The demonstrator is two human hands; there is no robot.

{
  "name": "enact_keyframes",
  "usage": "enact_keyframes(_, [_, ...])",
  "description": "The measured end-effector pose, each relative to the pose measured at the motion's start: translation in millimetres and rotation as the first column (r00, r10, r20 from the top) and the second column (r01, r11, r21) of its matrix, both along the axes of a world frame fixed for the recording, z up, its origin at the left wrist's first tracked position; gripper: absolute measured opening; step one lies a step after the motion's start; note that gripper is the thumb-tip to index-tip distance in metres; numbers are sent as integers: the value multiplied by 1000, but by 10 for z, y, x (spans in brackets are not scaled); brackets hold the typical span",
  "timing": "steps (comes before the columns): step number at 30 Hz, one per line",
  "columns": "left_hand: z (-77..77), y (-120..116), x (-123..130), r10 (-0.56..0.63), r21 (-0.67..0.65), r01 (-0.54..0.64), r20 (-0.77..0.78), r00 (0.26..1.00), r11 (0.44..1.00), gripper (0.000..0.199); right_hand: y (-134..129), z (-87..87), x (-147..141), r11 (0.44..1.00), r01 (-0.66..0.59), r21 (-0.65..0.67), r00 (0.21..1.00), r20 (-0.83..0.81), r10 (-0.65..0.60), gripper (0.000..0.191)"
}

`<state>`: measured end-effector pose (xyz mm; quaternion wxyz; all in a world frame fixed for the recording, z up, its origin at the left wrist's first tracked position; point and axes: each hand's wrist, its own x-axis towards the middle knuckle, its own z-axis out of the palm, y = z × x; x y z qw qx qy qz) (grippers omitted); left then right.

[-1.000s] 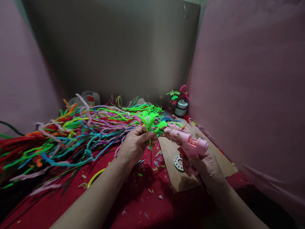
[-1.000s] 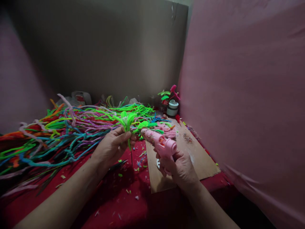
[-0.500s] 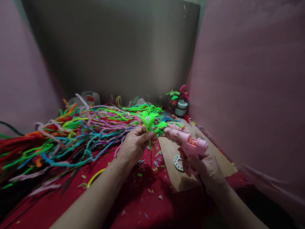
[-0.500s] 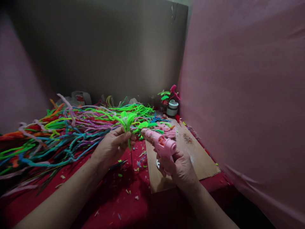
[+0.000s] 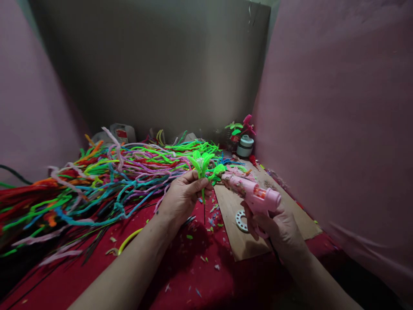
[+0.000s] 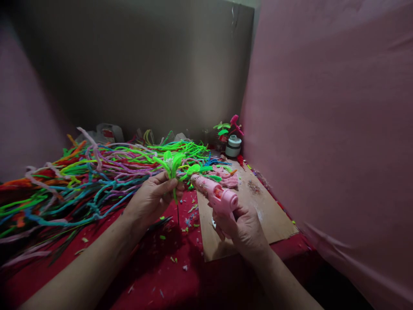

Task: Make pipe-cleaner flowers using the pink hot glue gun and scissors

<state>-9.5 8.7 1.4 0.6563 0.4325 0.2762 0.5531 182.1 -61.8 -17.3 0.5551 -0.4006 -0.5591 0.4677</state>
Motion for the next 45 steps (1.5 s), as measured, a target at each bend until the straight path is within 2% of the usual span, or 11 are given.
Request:
enact_keyframes(6, [13, -1, 7, 5, -2, -5, -3, 1000, 1000, 26, -25, 97, -26, 995, -97, 8, 994, -42, 98, 48])
enact_keyframes(16, [-3, 5, 3, 1, 1, -1, 9, 1000, 1000, 24, -13, -19, 0, 999, -34, -14, 996, -85, 33, 45])
enact_keyframes(20, [13, -2, -4, 5, -5, -4, 40, 999, 1000, 26, -35, -44, 101, 999, 28, -20, 1000, 3, -28, 56])
enact_keyframes(22, [21, -1, -10, 7, -5, -6, 48, 999, 1000, 27, -26, -94, 237, 996, 92, 8, 989, 117, -93, 50])
enact_keyframes(24, [24, 2, -14, 7, -9, -7, 44, 999, 1000, 28, 7, -145, 415, 969, 188, 160, 930, 289, -228, 33])
enact_keyframes(28, [18, 5, -11, -6, -7, 7, 48, 999, 1000, 27, 139, -222, 806, 910, 201, 363, 676, 621, -397, 29])
enact_keyframes(35, [4, 3, 0, -25, 8, 25, 64, 998, 1000, 24, 403, -368, 1298, 888, 299, 350, 332, 834, -441, 41])
enact_keyframes(40, [-17, 8, 0, -48, 9, 48, 56, 997, 999, 24, 511, -375, 1433, 930, 227, 291, 239, 909, -342, 44])
enact_keyframes(43, [-8, -14, 12, -53, -4, 53, 78, 996, 999, 25, 438, -248, 1281, 911, 161, 379, 213, 888, -407, 37])
enact_keyframes(44, [1, -27, 20, -58, -5, 58, 91, 994, 998, 25, 393, -188, 1164, 872, 191, 451, 242, 839, -487, 30])
enact_keyframes(45, [11, -43, 30, -65, -6, 66, 105, 992, 998, 25, 345, -125, 1013, 840, 218, 497, 324, 775, -542, 24])
